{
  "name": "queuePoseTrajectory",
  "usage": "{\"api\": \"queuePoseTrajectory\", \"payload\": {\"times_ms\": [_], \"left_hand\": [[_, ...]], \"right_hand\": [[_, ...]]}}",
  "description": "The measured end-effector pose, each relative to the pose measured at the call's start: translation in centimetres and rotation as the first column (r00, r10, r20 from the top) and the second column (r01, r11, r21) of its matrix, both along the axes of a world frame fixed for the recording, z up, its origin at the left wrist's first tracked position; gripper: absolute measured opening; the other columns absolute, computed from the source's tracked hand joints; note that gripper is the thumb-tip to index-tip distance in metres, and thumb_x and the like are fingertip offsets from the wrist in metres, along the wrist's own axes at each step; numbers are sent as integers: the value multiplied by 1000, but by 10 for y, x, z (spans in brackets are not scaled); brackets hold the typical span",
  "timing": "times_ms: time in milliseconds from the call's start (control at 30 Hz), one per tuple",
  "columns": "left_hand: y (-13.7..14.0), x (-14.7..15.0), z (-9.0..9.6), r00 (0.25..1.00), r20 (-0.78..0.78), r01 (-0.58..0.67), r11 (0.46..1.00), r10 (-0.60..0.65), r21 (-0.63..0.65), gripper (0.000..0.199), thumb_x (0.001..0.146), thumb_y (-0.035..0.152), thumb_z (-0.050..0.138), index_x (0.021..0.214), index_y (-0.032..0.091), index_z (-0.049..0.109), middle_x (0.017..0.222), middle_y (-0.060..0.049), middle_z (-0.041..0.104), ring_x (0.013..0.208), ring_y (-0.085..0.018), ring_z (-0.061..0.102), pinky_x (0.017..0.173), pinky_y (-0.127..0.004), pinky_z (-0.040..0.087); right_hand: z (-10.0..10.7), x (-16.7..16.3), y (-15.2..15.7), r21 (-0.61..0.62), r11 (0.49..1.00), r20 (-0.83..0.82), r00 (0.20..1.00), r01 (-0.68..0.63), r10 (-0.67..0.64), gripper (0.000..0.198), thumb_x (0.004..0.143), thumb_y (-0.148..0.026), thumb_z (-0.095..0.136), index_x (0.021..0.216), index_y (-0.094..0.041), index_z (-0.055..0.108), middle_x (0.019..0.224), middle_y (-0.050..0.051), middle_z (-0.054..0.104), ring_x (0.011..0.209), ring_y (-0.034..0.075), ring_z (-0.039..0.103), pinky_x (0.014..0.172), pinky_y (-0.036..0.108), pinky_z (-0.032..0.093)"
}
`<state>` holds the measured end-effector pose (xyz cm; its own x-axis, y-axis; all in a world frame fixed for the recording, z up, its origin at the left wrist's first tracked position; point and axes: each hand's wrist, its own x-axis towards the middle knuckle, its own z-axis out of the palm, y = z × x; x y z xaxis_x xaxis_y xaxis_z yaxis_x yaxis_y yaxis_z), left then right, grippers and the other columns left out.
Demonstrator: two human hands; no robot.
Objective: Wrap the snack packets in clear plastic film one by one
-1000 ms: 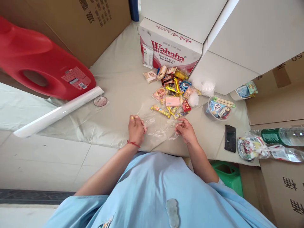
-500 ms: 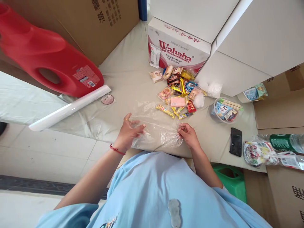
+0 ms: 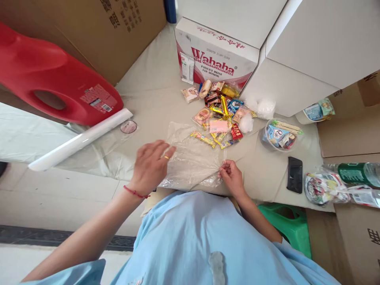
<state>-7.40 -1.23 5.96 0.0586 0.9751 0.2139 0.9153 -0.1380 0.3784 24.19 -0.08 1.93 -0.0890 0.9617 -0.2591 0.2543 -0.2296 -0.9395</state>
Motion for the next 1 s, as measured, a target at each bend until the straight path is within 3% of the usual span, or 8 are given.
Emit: {"api": "queuePoseTrajectory", "payload": {"times_ms": [100, 233, 367, 467, 600, 800, 900, 1000], "left_hand": [[14, 12, -19, 975, -75, 200, 975, -207, -98, 39, 101, 27, 42, 127, 21, 70, 140, -14, 67, 142, -31, 53, 119, -53, 36], [14, 17, -52, 982, -139, 108, 982, -130, -156, 52, 104, 42, 38, 145, 18, 59, 159, -20, 50, 148, -36, 45, 120, -61, 31], [2, 13, -65, 979, -154, 111, 984, -133, -139, 58, 106, 46, 33, 157, 22, 47, 166, -18, 40, 153, -35, 40, 123, -65, 18], [0, 13, -65, 977, -160, 118, 985, -138, -128, 59, 106, 47, 31, 157, 23, 46, 166, -17, 40, 153, -34, 41, 124, -65, 16], [1, 12, -65, 978, -154, 124, 985, -142, -117, 58, 106, 47, 31, 156, 22, 49, 166, -16, 40, 152, -34, 41, 124, -63, 19], [-2, 11, -66, 984, -121, 117, 987, -131, -112, 55, 106, 45, 37, 155, 24, 50, 166, -14, 40, 153, -32, 40, 126, -62, 19], [-2, 10, -65, 987, -89, 123, 987, -133, -107, 54, 106, 43, 40, 155, 25, 50, 166, -14, 41, 154, -31, 40, 127, -62, 18], [-3, 9, -64, 988, -57, 140, 986, -146, -91, 53, 105, 43, 42, 155, 25, 50, 165, -14, 43, 153, -31, 41, 127, -61, 18]], "right_hand": [[-5, 1, -22, -1, 998, 58, 996, -69, 69, 22, 93, -40, 60, 106, -23, 56, 95, 1, 66, 71, 16, 70, 71, 32, 59], [3, 31, -28, 32, 994, 212, 973, -105, 96, 26, 98, -46, 56, 107, -22, 61, 91, 3, 70, 73, 18, 69, 68, 33, 57], [37, 62, 25, 330, 942, 521, 843, -56, -133, 30, 102, -46, 50, 94, -21, 66, 88, 7, 69, 79, 21, 66, 74, 34, 54], [59, 51, 94, 414, 855, 672, 738, -313, -56, 26, 103, -36, 49, 103, -20, 69, 103, 10, 72, 94, 23, 68, 85, 35, 53], [67, 1, 174, 124, 750, 880, 422, -649, 220, 40, 98, -30, 58, 137, -22, 61, 145, 13, 59, 121, 29, 64, 86, 35, 53], [69, -31, 210, -185, 676, 957, 26, -713, 290, 45, 95, -31, 60, 138, -21, 59, 137, 16, 63, 104, 30, 69, 74, 34, 50], [85, -29, 220, -193, 660, 953, 22, -726, 303, 28, 95, -26, 55, 118, -19, 69, 121, 13, 71, 97, 26, 68, 71, 31, 45], [105, -38, 246, -53, 669, 942, 185, -741, 279, 26, 97, -30, 51, 102, -18, 73, 94, 8, 74, 84, 23, 65, 70, 30, 42]]}}
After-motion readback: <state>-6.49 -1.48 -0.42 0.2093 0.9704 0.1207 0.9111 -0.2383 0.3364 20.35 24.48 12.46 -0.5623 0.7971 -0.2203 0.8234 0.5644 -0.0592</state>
